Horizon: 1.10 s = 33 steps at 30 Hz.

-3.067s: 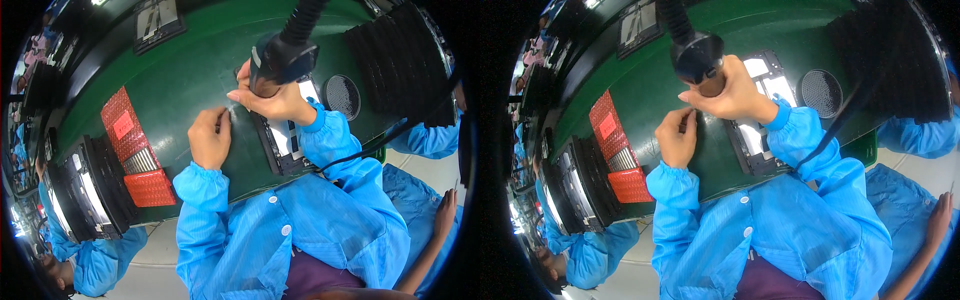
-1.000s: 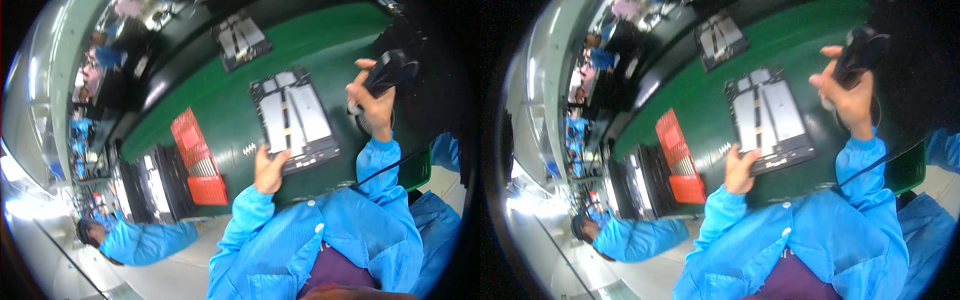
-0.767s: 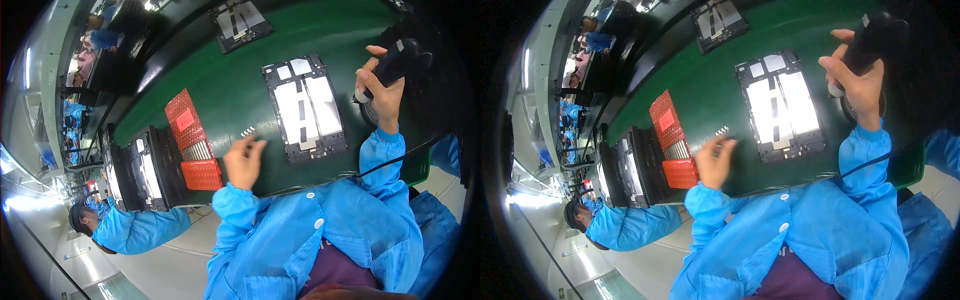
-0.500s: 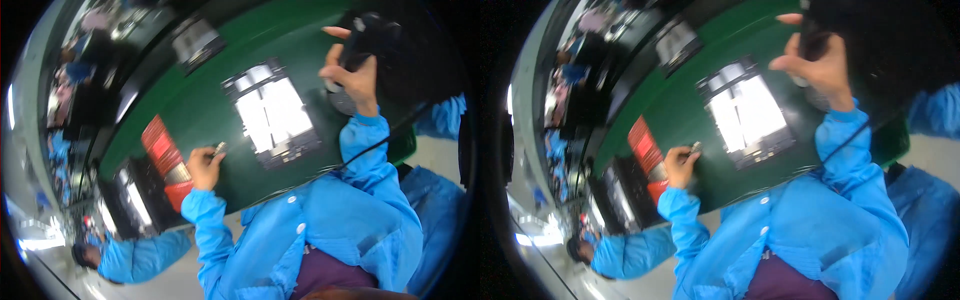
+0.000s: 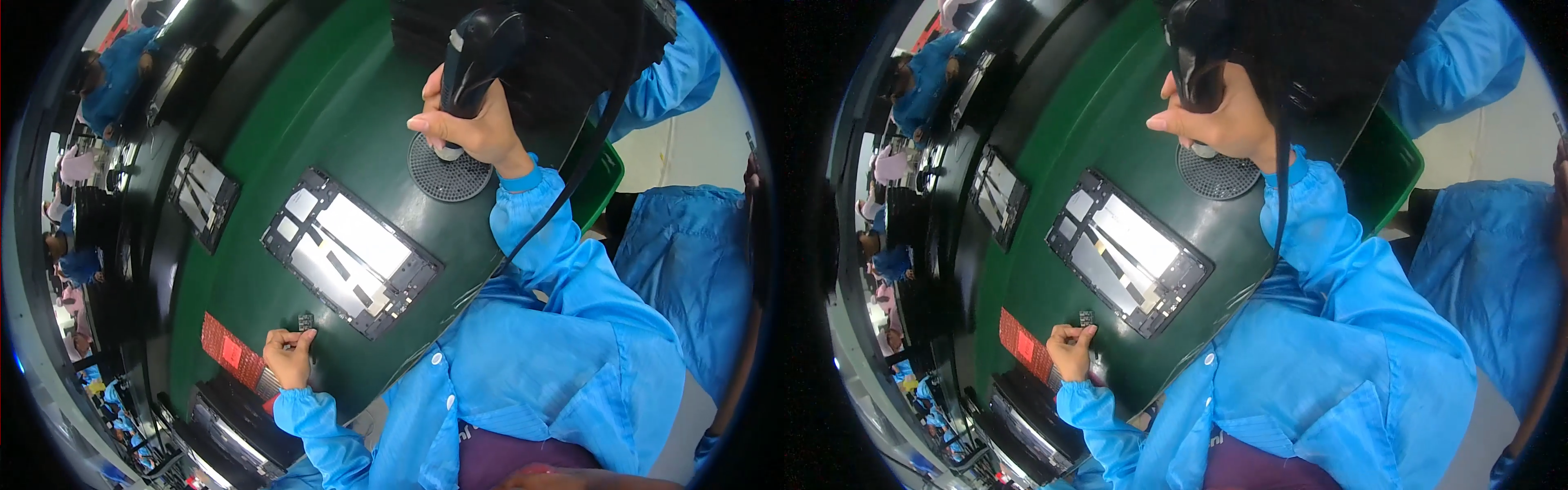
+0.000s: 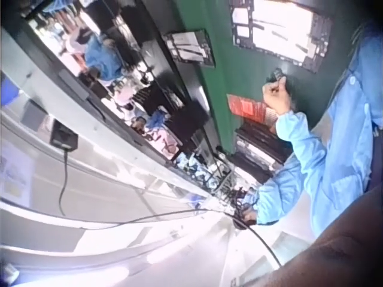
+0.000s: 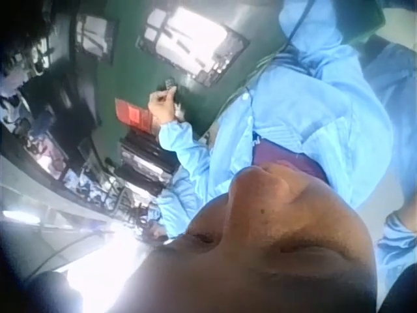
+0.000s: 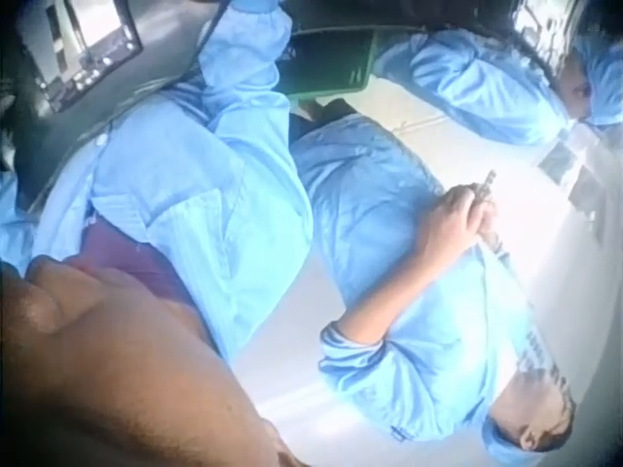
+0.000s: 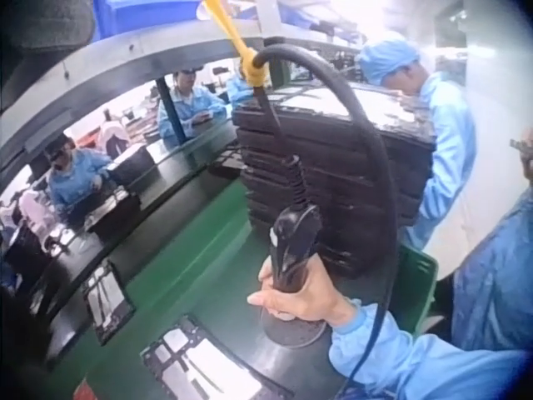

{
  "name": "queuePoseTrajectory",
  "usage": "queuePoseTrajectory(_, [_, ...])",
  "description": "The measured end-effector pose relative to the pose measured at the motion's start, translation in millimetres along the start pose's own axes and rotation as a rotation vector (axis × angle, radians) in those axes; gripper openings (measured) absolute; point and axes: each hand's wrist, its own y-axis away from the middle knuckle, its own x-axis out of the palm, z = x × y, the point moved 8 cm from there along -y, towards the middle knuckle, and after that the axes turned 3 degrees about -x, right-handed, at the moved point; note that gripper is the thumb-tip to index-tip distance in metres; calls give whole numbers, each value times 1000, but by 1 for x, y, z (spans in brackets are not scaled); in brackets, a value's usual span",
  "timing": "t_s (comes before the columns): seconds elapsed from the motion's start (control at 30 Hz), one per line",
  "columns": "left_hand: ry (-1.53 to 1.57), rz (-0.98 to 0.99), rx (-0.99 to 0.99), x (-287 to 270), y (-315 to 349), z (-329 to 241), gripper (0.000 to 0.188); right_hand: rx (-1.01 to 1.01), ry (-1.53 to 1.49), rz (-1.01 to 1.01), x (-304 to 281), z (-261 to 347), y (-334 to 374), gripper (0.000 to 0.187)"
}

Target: The person assembles internal components and circuit boards into an electronic device chassis using an electric screwdriver.

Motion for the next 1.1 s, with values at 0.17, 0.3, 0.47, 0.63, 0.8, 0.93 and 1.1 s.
queuePoseTrajectory(0.17, [1, 30, 31, 1, 0, -9, 24, 35, 118, 15, -4, -6, 2, 30])
queuePoseTrajectory(0.3, [382, 41, -67, -8, 8, 1, 17, 57, 100, -3, -5, -9, 1, 30])
queuePoseTrajectory(0.47, [467, 19, -138, -9, 19, -12, 16, 99, 74, 1, -5, -16, 2, 26])
queuePoseTrajectory(0.63, [489, 66, -91, 24, 29, -29, 20, 89, 119, 9, -4, -18, 2, 28])
queuePoseTrajectory(0.8, [611, 117, -272, 55, 56, -31, 15, 95, 34, -15, 11, -19, 3, 32])
queuePoseTrajectory(0.93, [365, 170, 38, 36, 35, -53, 18, 38, 147, -37, 10, 7, 8, 32])
queuePoseTrajectory(1.1, [710, 51, -196, 19, -7, -35, 15, -89, -60, 45, 60, 24, -3, 30])
